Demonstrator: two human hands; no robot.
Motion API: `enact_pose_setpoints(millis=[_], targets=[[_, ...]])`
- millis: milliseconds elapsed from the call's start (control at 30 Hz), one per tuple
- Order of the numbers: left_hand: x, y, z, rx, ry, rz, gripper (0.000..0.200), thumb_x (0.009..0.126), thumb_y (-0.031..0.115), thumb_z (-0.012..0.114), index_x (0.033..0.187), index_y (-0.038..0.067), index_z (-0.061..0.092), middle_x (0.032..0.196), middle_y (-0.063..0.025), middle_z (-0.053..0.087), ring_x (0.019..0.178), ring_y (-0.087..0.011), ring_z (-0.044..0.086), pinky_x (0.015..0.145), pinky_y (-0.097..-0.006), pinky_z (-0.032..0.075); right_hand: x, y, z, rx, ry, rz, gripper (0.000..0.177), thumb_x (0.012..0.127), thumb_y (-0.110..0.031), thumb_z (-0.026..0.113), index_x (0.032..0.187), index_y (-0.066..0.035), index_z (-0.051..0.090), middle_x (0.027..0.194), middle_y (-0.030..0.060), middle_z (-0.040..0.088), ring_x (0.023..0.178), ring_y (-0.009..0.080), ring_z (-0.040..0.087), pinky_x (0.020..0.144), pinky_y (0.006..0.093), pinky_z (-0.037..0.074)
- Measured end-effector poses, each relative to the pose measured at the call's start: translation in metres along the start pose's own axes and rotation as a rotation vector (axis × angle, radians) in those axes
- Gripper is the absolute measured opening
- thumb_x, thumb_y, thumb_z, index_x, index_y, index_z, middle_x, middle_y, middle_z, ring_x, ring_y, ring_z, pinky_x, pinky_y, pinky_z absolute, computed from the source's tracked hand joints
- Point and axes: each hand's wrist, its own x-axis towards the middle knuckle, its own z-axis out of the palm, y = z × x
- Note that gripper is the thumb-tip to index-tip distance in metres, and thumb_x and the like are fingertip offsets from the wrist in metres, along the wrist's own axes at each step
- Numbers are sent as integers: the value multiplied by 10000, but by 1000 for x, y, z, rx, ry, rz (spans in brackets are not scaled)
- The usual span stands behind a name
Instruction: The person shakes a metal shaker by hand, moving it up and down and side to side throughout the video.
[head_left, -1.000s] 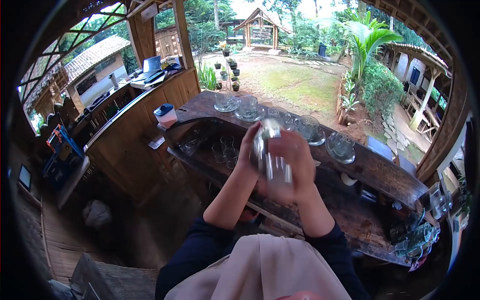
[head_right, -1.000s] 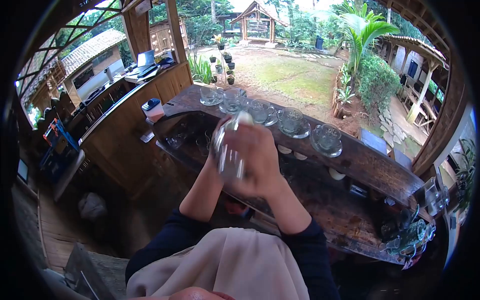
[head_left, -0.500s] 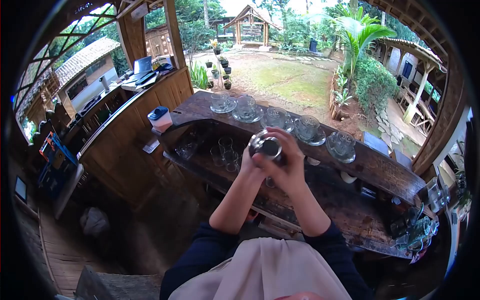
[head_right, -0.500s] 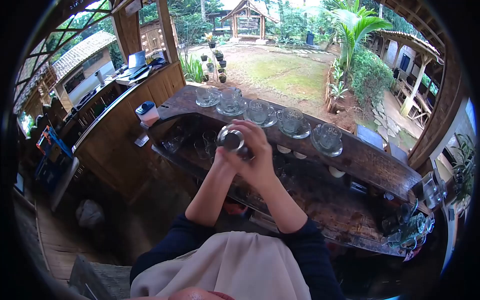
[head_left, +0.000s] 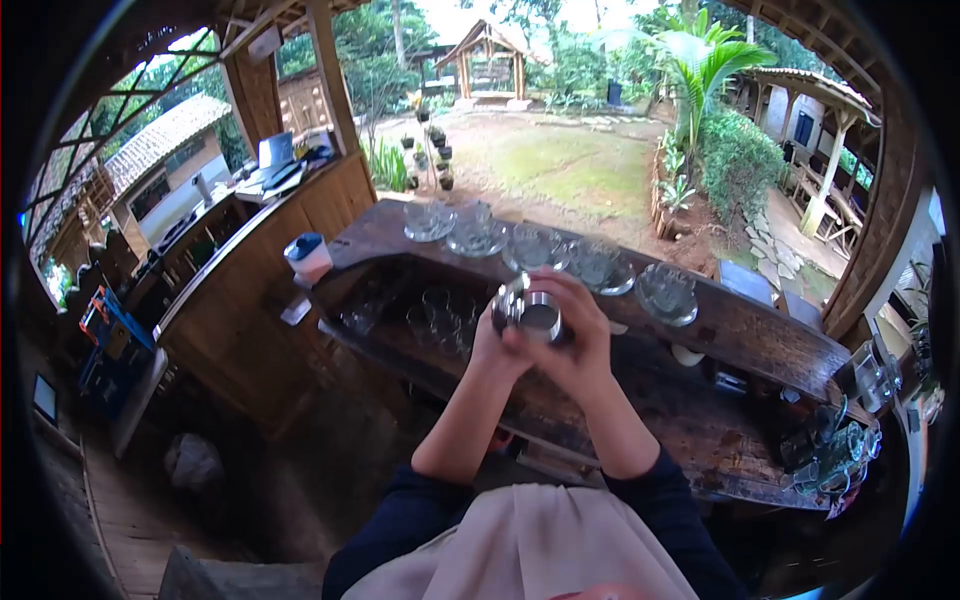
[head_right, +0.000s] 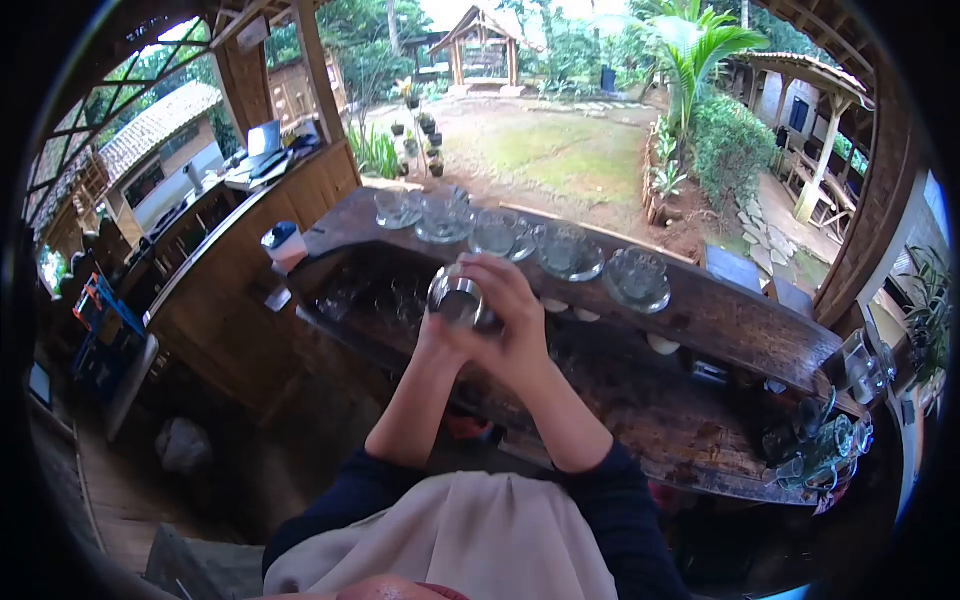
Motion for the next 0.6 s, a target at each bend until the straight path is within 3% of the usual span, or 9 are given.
enact_pose_setpoints(millis=[67, 100, 167, 233, 333, 367, 433, 533, 600], targets=[[1, 23, 16, -126, -246, -513, 464, 882, 363, 450, 1158, -6, 510, 1101, -175, 583, 1013, -284, 580, 874, -414, 489, 0, -41, -30, -120, -186, -410, 410, 635, -221, 738, 1022, -141, 630, 1076, 54, 603, 1036, 247, 579, 909, 408, 415], [-28, 9, 71, -12, -178, -372, 504, 884, 387, 455, 1166, -28, 502, 1125, -181, 574, 1047, -313, 564, 868, -404, 495, -3, -64, -45, -157, -229, -607, 355, 668, -211, 720, 1007, -161, 630, 1071, 25, 607, 1025, 227, 588, 914, 399, 410], [-34, -2, 72, 2, -539, -295, 660, 838, 451, 559, 1302, 23, 364, 1205, -233, 493, 1123, -368, 506, 852, -451, 501, -13, -73, -56, -198, -275, -803, 302, 700, -202, 702, 992, -180, 630, 1065, -3, 611, 1014, 208, 596, 918, 390, 406], [-28, -33, 82, 25, -866, -31, 846, 799, 515, 608, 1402, 107, 178, 1323, -246, 366, 1123, -366, 501, 820, -436, 521, -26, -59, -53, -23, 64, -1256, 167, 772, -201, 637, 939, -205, 633, 1043, -34, 619, 1008, 190, 600, 938, 404, 385], [1, -45, 67, -94, -304, -560, 570, 868, 444, 502, 1194, -23, 475, 987, -180, 610, 935, -334, 616, 804, -434, 524, -3, -43, -107, -374, -391, -806, 278, 741, -285, 665, 985, -157, 621, 1054, 31, 615, 1061, 183, 567, 893, 406, 417], [13, -59, 66, 81, -46, -488, 495, 890, 416, 435, 1081, -27, 545, 900, -149, 639, 780, -273, 647, 727, -400, 540, 4, -18, -124, -420, -531, -638, 321, 730, -285, 674, 1003, -124, 624, 1082, 74, 602, 1048, 227, 568, 886, 431, 422], [19, -96, 73, -5, -35, -269, 395, 888, 342, 442, 1048, 2, 563, 900, -128, 645, 805, -266, 644, 736, -406, 540, 11, -24, -137, -91, -209, -93, 412, 695, -294, 706, 1041, -95, 603, 1111, 99, 586, 1068, 285, 560, 924, 477, 398], [6, -110, 129, 72, -195, -562, 410, 882, 329, 450, 1080, -16, 551, 944, -151, 641, 852, -276, 639, 794, -410, 523, 15, -84, -195, -442, -371, -566, 336, 725, -251, 693, 1025, -125, 611, 1112, 67, 590, 1068, 252, 570, 953, 455, 384], [-31, -127, 187, 70, -430, -491, 484, 883, 342, 494, 1223, -1, 457, 1102, -200, 581, 949, -303, 617, 832, -394, 516, -1, -136, -224, -515, -491, -930, 261, 748, -176, 665, 1005, -171, 621, 1082, 19, 603, 1044, 220, 582, 958, 459, 379]])
